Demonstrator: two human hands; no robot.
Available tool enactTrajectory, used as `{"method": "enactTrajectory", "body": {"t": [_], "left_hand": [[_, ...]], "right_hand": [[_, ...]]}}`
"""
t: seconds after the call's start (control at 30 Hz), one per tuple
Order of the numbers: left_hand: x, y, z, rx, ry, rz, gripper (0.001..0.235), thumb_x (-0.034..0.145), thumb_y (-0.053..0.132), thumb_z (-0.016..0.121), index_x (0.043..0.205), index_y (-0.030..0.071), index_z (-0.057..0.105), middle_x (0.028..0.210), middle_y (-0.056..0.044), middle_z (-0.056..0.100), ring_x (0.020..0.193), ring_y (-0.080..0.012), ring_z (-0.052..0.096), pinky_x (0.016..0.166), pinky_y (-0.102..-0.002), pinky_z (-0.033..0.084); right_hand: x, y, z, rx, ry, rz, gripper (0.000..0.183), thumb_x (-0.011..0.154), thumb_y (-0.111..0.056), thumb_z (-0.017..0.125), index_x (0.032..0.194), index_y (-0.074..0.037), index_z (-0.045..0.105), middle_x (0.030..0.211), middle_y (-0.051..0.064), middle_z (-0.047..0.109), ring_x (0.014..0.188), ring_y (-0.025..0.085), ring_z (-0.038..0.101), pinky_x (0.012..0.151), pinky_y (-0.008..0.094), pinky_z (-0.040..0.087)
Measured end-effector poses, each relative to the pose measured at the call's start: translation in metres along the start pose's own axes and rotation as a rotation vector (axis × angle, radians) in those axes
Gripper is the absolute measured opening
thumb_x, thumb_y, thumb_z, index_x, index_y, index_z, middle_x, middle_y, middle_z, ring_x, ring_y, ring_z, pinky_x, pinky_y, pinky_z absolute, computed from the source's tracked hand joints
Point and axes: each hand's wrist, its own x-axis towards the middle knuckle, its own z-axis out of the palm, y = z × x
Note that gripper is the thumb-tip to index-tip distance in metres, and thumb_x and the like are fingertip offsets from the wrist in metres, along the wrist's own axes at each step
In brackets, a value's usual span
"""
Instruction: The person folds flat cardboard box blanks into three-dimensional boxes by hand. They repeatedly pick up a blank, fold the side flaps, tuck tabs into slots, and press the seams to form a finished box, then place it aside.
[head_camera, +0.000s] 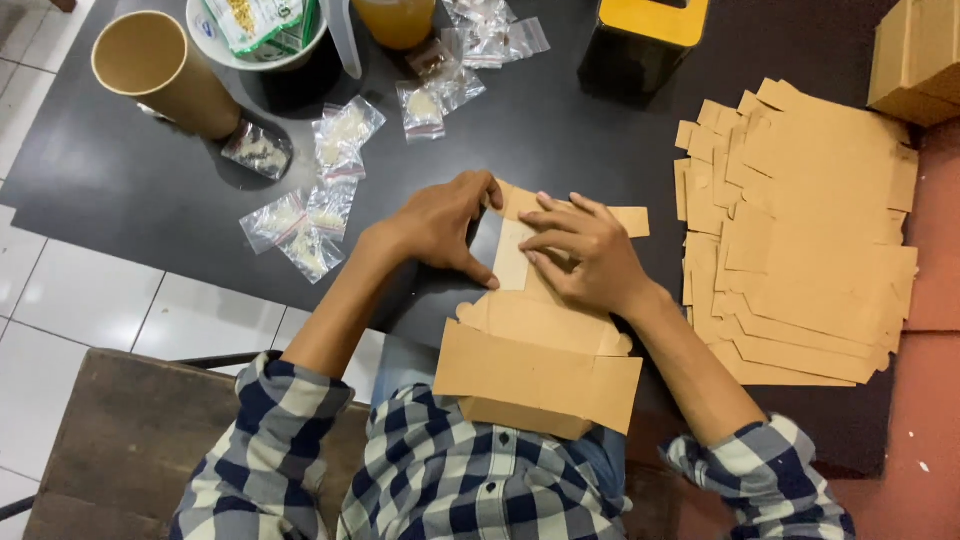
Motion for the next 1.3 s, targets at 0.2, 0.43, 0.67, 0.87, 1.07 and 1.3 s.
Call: {"method": "enactTrajectory", "body": {"t": [0.2, 0.43, 0.67, 0.87, 1.07, 1.3], "left_hand": [[0.009, -0.008, 0.003, -0.028, 0.004, -0.021, 0.083, 0.054, 0.046, 0.097, 0.117, 0.014, 0.054, 0.093, -0.005, 0.062, 0.093, -0.0389, 0.07, 0.08, -0.054, 0.053], [0.015, -0.009, 0.001, -0.027, 0.009, -0.017, 0.056, 0.069, 0.04, 0.089, 0.11, 0.015, 0.059, 0.083, -0.005, 0.064, 0.088, -0.0366, 0.071, 0.078, -0.051, 0.055], [0.009, -0.005, 0.006, -0.033, 0.068, -0.037, 0.041, 0.079, 0.037, 0.081, 0.108, 0.016, 0.062, 0.083, -0.006, 0.064, 0.085, -0.0355, 0.071, 0.077, -0.049, 0.055], [-0.006, 0.002, 0.001, -0.07, 0.027, -0.033, 0.071, 0.06, 0.041, 0.093, 0.116, 0.015, 0.056, 0.098, -0.01, 0.062, 0.097, -0.0422, 0.068, 0.084, -0.055, 0.053], [0.0, 0.004, -0.001, 0.04, -0.115, -0.066, 0.099, 0.047, 0.057, 0.098, 0.121, 0.016, 0.047, 0.108, -0.007, 0.055, 0.108, -0.038, 0.066, 0.092, -0.052, 0.052], [0.018, 0.005, -0.01, 0.03, -0.16, -0.13, 0.063, 0.07, 0.039, 0.09, 0.116, 0.014, 0.055, 0.101, -0.01, 0.063, 0.105, -0.0382, 0.069, 0.088, -0.051, 0.053]], "right_hand": [[-0.003, 0.003, 0.002, 0.006, -0.006, 0.02, 0.006, 0.086, -0.019, 0.077, 0.092, -0.021, 0.078, 0.12, 0.001, 0.075, 0.127, 0.027, 0.062, 0.112, 0.046, 0.039], [-0.002, 0.004, 0.0, 0.015, -0.019, 0.023, 0.007, 0.086, -0.02, 0.076, 0.092, -0.022, 0.078, 0.122, 0.001, 0.075, 0.128, 0.027, 0.062, 0.112, 0.047, 0.039], [-0.004, 0.007, 0.003, 0.037, -0.027, 0.034, 0.008, 0.086, -0.019, 0.076, 0.093, -0.021, 0.078, 0.122, 0.002, 0.075, 0.128, 0.029, 0.061, 0.112, 0.049, 0.039], [0.001, -0.003, -0.005, 0.048, -0.044, 0.052, 0.008, 0.086, -0.019, 0.076, 0.093, -0.021, 0.079, 0.121, 0.003, 0.075, 0.128, 0.029, 0.061, 0.112, 0.05, 0.039], [-0.002, -0.003, -0.005, 0.072, -0.062, 0.081, 0.009, 0.088, -0.021, 0.074, 0.096, -0.02, 0.079, 0.123, 0.004, 0.074, 0.129, 0.03, 0.06, 0.114, 0.05, 0.038], [0.0, -0.004, -0.007, 0.11, -0.06, 0.092, 0.011, 0.088, -0.019, 0.073, 0.097, -0.019, 0.08, 0.124, 0.006, 0.075, 0.13, 0.031, 0.059, 0.116, 0.051, 0.035]]}}
